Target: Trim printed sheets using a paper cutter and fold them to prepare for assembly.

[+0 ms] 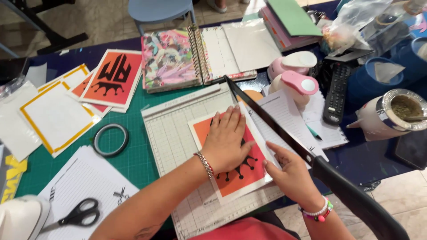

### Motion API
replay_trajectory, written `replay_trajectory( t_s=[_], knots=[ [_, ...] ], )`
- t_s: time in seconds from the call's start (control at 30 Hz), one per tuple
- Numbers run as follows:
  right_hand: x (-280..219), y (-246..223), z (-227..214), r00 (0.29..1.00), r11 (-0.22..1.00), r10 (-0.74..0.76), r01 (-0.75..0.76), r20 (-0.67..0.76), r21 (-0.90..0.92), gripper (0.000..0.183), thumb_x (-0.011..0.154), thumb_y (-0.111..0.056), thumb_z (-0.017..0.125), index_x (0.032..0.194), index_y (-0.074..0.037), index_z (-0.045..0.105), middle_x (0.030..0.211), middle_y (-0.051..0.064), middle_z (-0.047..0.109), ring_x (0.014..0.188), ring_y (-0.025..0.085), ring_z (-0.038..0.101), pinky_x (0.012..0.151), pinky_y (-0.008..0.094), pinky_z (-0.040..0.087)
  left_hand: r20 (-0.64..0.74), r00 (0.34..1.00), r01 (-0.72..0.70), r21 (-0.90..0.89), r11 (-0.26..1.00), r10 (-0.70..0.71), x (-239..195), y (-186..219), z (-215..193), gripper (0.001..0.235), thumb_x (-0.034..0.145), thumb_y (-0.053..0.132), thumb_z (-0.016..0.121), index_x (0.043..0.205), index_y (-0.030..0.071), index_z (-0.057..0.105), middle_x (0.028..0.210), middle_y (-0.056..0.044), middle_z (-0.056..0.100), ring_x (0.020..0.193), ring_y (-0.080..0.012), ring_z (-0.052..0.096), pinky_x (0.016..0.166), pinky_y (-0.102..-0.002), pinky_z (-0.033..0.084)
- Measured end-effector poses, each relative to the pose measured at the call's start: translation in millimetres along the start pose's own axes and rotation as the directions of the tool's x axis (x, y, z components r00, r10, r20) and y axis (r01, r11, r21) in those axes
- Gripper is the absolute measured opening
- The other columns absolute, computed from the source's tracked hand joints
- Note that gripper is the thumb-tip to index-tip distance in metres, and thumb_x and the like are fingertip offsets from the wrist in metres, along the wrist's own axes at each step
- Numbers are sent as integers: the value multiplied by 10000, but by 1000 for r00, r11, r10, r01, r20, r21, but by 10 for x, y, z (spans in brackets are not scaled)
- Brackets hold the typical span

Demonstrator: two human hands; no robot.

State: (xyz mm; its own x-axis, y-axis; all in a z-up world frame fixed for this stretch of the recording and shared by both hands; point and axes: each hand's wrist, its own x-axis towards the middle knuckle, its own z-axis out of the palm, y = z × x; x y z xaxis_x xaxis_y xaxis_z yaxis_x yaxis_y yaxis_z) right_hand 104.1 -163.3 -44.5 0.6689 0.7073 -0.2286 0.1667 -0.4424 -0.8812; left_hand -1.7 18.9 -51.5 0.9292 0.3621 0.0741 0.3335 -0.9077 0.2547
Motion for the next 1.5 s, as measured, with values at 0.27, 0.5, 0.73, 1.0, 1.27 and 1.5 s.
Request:
replay_trajectory(
  t_s=[0.27,0.5,0.73,1.0,1.27,1.5],
  knots=[
    [13,-111,-22,977,978,207,-207,45,-7,586,847,-181,698,1429,-173,630,1476,-35,669,1373,71,602,1197,235,403,-79,993,99,182,978,-85,19,66,163,885,933,689,371,1537,42,353,1657,-151,276,1543,-310,191,1159,-711,133],
    [28,-114,-22,961,960,268,-272,65,63,585,856,-151,684,1438,-175,620,1494,-48,659,1409,60,572,1216,227,377,-98,991,111,174,978,-95,22,70,187,894,917,694,398,1541,55,349,1663,-144,263,1546,-301,180,1156,-728,125],
    [-33,118,-88,983,989,135,-141,123,42,591,893,-191,698,1469,-144,574,1119,-11,525,1009,80,480,897,247,382,-60,994,102,199,975,-92,10,99,138,906,896,696,417,1530,50,378,1656,-156,280,1533,-324,216,1141,-744,165],
    [-136,800,-319,997,981,-10,-6,82,193,310,1014,-154,583,1296,-99,701,908,-18,673,606,31,516,551,178,493,-74,995,85,229,970,-70,9,96,108,954,860,734,473,1523,49,420,1656,-166,300,1514,-323,268,1121,-731,227],
    [-242,127,-399,962,963,271,-271,36,-12,307,944,-187,653,1210,-140,800,785,27,750,659,105,688,561,243,512,-36,997,76,263,962,-69,8,120,44,1212,805,967,380,1553,14,349,1659,-167,280,1535,-334,210,1137,-714,187],
    [-249,53,-386,963,961,271,-270,-9,56,295,875,-126,729,1152,-93,826,782,65,781,614,130,688,544,250,570,37,996,65,294,954,-79,31,126,34,1376,714,1070,396,1573,1,284,1670,-186,227,1542,-351,159,1120,-738,174]
  ],
)
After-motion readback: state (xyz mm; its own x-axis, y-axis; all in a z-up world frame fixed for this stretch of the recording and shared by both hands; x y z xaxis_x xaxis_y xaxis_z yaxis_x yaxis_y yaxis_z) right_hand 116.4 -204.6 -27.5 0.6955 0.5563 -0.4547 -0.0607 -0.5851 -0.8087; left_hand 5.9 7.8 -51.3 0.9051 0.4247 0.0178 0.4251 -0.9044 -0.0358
